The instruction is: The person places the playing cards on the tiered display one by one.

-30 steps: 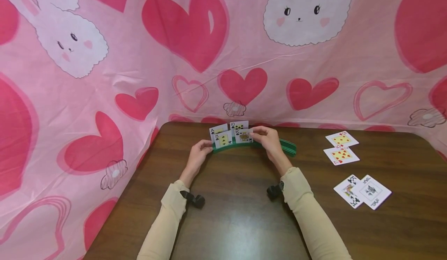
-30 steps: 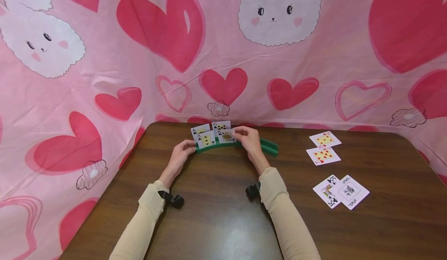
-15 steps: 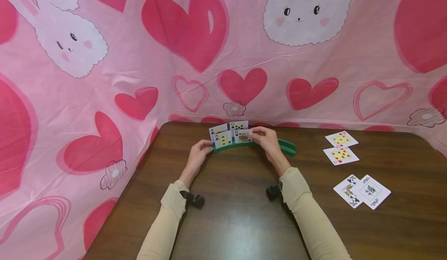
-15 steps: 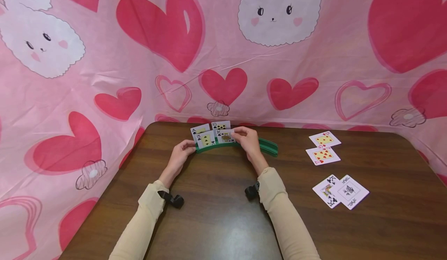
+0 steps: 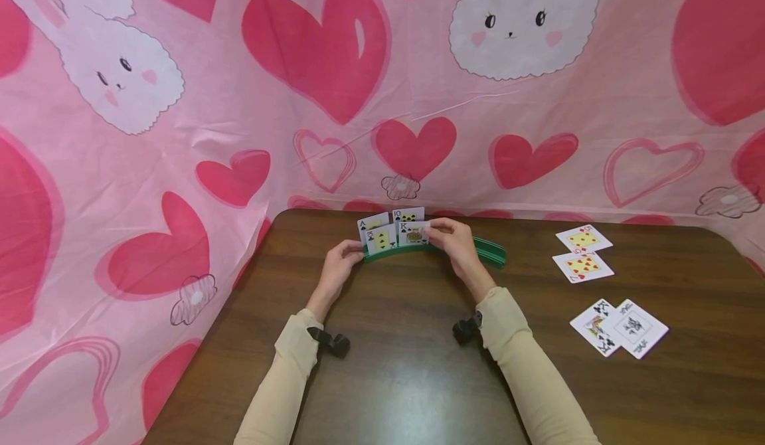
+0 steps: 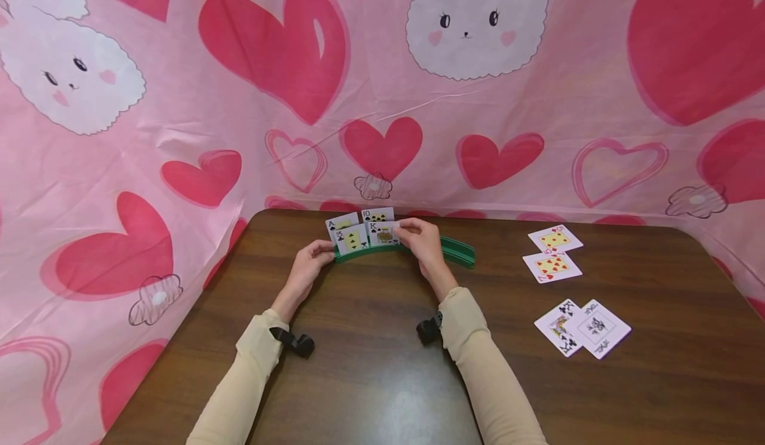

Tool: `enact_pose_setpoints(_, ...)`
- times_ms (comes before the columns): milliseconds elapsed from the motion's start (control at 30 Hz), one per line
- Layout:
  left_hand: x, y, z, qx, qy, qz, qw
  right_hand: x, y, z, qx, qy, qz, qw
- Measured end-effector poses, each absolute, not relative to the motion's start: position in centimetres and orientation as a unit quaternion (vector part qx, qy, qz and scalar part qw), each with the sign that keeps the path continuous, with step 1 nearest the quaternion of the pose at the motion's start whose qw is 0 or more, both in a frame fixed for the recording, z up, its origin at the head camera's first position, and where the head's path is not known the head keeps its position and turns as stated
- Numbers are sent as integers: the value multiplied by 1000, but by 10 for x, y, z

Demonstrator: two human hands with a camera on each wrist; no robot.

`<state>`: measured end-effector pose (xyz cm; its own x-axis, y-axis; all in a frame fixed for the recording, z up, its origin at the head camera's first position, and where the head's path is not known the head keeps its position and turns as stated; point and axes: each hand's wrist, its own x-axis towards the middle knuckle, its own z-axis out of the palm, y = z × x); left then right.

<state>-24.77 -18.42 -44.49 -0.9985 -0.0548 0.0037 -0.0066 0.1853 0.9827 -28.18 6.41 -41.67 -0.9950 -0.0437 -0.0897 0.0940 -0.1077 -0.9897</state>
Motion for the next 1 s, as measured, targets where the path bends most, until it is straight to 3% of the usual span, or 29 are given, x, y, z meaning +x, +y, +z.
enact_pose_setpoints(1000,-240,-181,-436,12,-773,-634,26,-279,66,-415,-5,711,-703,26)
